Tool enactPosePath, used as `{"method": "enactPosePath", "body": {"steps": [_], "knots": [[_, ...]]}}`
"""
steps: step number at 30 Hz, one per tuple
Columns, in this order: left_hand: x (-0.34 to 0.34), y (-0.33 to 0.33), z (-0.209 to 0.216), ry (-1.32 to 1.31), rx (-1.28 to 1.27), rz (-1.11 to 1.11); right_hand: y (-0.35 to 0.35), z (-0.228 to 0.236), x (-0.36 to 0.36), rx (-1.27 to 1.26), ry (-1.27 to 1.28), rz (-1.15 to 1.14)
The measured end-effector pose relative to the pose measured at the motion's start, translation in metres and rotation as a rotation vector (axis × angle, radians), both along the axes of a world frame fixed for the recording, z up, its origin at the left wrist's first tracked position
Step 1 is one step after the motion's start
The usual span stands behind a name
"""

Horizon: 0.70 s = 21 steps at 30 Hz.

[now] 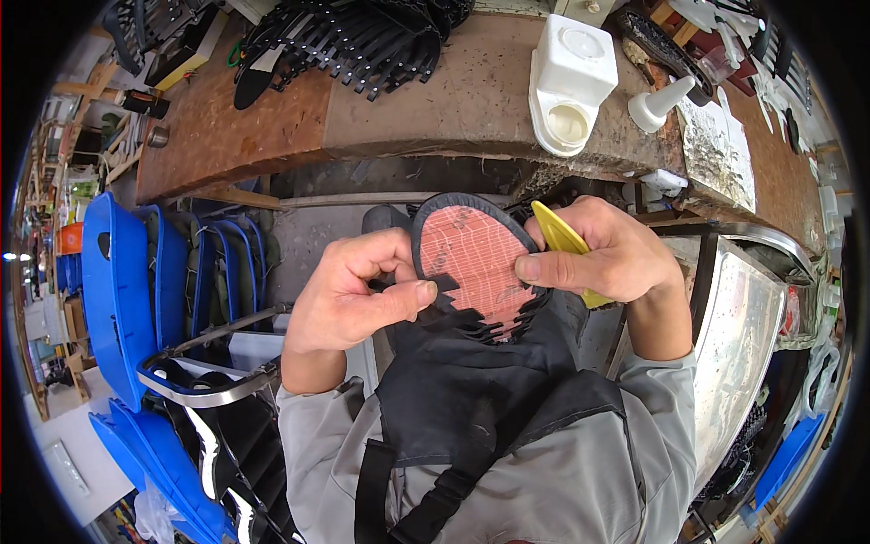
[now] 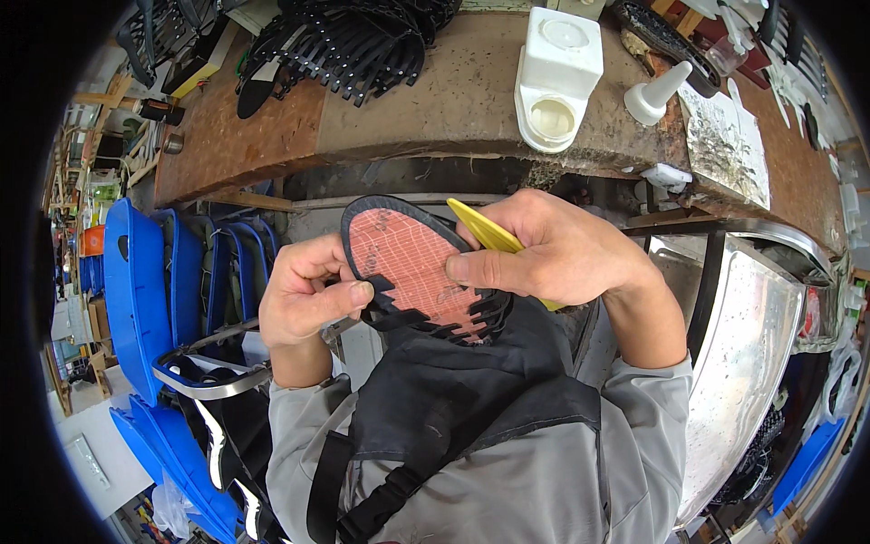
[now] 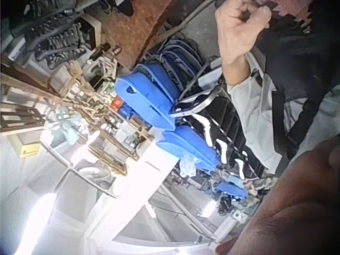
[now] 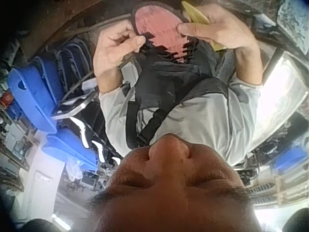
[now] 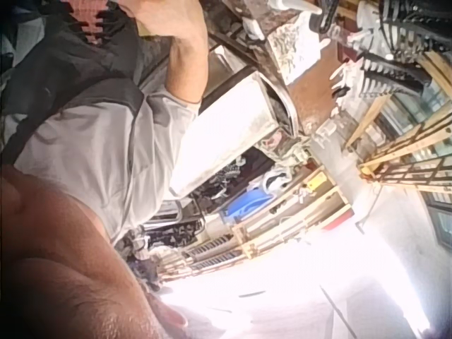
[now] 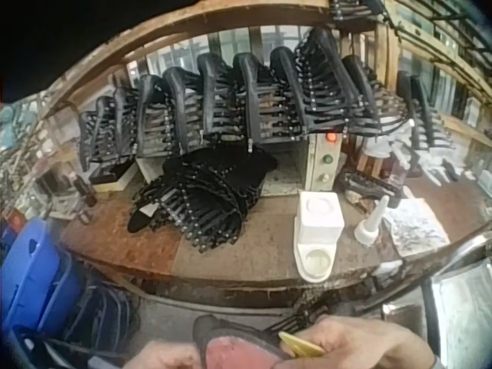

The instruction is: Applying glue to the base and inner edges of footwear components using a brush and glue container.

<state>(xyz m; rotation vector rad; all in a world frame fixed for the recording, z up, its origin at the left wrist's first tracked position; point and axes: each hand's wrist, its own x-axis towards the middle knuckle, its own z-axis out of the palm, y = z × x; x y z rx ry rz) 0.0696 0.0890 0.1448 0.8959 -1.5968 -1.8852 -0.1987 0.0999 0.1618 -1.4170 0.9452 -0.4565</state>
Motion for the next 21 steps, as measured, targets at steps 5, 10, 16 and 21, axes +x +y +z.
{"method": "enactPosePath", "body": {"steps": [5,10,16,21], "knots": [[-0.004,-0.003,-0.012,0.041,-0.134,0.038,-0.003,0.006,0.002,-0.017,0.022,0.021],[-0.004,-0.008,-0.009,0.02,-0.073,-0.021,-0.006,0.01,0.004,-0.016,-0.023,0.027],[-0.007,-0.007,-0.01,0.127,-0.102,-0.033,-0.012,0.01,0.009,-0.014,-0.035,0.063],[-0.015,-0.01,-0.006,0.127,-0.09,-0.068,-0.017,0.007,0.005,-0.025,-0.023,0.086]]}}
